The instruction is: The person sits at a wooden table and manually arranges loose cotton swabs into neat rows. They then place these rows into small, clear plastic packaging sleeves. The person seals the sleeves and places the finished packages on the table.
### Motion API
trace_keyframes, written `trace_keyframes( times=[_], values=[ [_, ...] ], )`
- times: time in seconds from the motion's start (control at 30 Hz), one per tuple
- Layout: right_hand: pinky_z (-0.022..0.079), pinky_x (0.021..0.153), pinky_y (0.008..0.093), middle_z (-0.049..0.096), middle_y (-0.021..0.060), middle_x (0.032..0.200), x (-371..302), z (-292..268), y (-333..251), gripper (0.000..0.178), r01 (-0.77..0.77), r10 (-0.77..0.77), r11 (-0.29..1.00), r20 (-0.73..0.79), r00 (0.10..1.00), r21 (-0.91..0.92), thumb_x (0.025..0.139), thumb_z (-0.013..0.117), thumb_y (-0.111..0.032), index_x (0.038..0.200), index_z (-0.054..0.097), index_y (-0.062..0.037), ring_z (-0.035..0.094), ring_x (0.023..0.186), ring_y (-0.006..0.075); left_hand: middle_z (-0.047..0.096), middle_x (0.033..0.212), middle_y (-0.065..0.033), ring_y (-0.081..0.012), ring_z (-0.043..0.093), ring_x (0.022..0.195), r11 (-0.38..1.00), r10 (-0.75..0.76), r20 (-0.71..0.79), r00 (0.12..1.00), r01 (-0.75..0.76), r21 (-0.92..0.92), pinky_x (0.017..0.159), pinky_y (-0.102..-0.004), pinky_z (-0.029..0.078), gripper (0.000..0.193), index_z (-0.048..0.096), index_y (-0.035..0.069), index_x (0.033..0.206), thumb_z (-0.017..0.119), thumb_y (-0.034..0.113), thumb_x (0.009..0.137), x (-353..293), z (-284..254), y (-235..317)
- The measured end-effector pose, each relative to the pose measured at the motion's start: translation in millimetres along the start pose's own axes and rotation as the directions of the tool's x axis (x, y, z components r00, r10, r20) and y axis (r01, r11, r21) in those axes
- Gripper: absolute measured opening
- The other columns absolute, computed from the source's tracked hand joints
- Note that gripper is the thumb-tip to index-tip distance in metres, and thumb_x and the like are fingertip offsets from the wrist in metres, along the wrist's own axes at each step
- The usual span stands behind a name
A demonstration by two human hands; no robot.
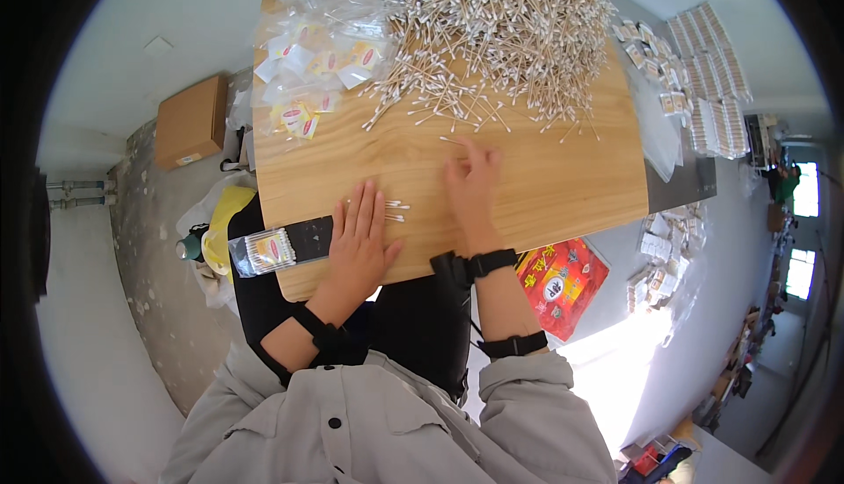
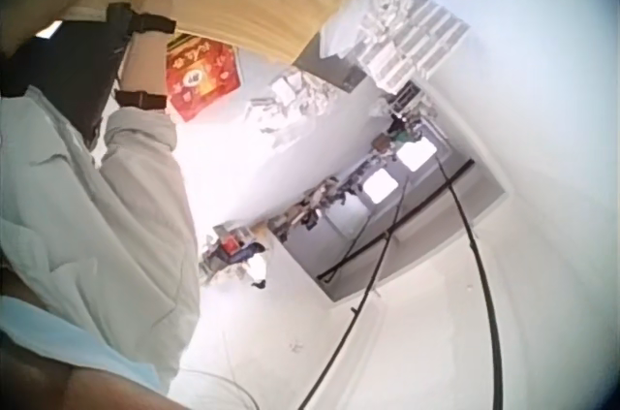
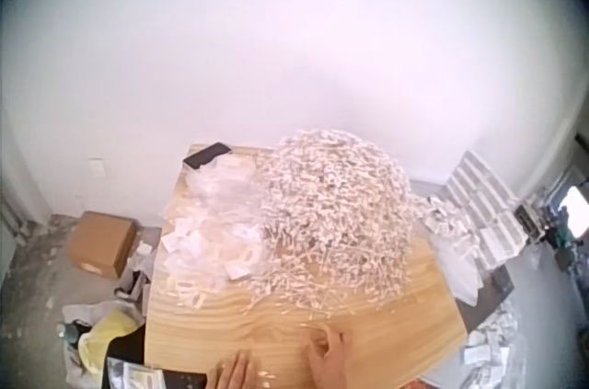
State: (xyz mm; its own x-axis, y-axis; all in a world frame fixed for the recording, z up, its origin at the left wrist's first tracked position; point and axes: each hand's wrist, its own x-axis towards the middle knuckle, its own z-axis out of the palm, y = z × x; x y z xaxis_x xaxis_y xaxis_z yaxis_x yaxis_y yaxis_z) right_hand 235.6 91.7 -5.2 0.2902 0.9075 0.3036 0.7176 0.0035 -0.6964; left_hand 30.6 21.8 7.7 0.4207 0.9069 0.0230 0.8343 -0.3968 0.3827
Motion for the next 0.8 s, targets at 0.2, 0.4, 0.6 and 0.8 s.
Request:
trace_keyframes(
  times=[0.2,0.4,0.6,0.8],
  values=[
    [0.052,0.071,0.0335,0.056,0.0072,0.095,3.2,-7.3,13.9,0.019,-0.069,0.082,0.996,0.241,0.967,-0.06,0.083,0.072,-0.017,0.101,0.067,-0.01,0.06,0.071,0.0231,0.019,0.16,-0.0221,-0.0341,0.017,0.149,1.0,0.011,0.003,1.0,-0.011,0.009,0.119,-0.0525,0.015,0.086,0.026,-0.005,0.15,0.061,0.044,0.089,-7.7,4.9,13.5],
    [0.051,0.069,0.0335,0.059,0.0089,0.092,1.0,8.4,-11.9,0.026,-0.164,0.123,0.974,0.238,0.963,0.158,0.082,0.074,-0.019,0.105,0.067,-0.0077,0.061,0.075,0.0216,0.021,0.159,-0.022,-0.035,0.019,0.149,1.0,-0.005,-0.045,0.999,0.005,-0.013,0.118,-0.0553,0.013,0.085,0.027,-0.003,0.15,0.06,0.046,0.089,-6.9,10.8,13.5],
    [0.05,0.069,0.0356,0.06,0.0092,0.089,56.9,14.7,0.7,0.028,-0.147,0.149,0.971,-0.007,0.989,-0.19,0.081,0.075,-0.022,0.103,0.067,-0.0073,0.06,0.075,0.0217,0.022,0.159,-0.0207,-0.0348,0.019,0.149,1.0,0.012,-0.048,0.999,-0.012,0.004,0.118,-0.0553,0.013,0.084,0.028,-0.002,0.15,0.061,0.045,0.088,-4.2,8.3,14.4],
    [0.051,0.071,0.0365,0.058,0.0106,0.094,33.0,14.0,-2.4,0.018,-0.118,0.134,0.987,0.146,0.98,-0.108,0.081,0.075,-0.017,0.094,0.068,-0.0071,0.062,0.079,0.0244,0.024,0.158,-0.0203,-0.0341,0.019,0.149,1.0,0.013,-0.045,0.999,-0.014,-0.015,0.118,-0.0554,0.015,0.085,0.029,-0.002,0.15,0.061,0.045,0.088,-5.5,8.7,12.7]
  ],
)
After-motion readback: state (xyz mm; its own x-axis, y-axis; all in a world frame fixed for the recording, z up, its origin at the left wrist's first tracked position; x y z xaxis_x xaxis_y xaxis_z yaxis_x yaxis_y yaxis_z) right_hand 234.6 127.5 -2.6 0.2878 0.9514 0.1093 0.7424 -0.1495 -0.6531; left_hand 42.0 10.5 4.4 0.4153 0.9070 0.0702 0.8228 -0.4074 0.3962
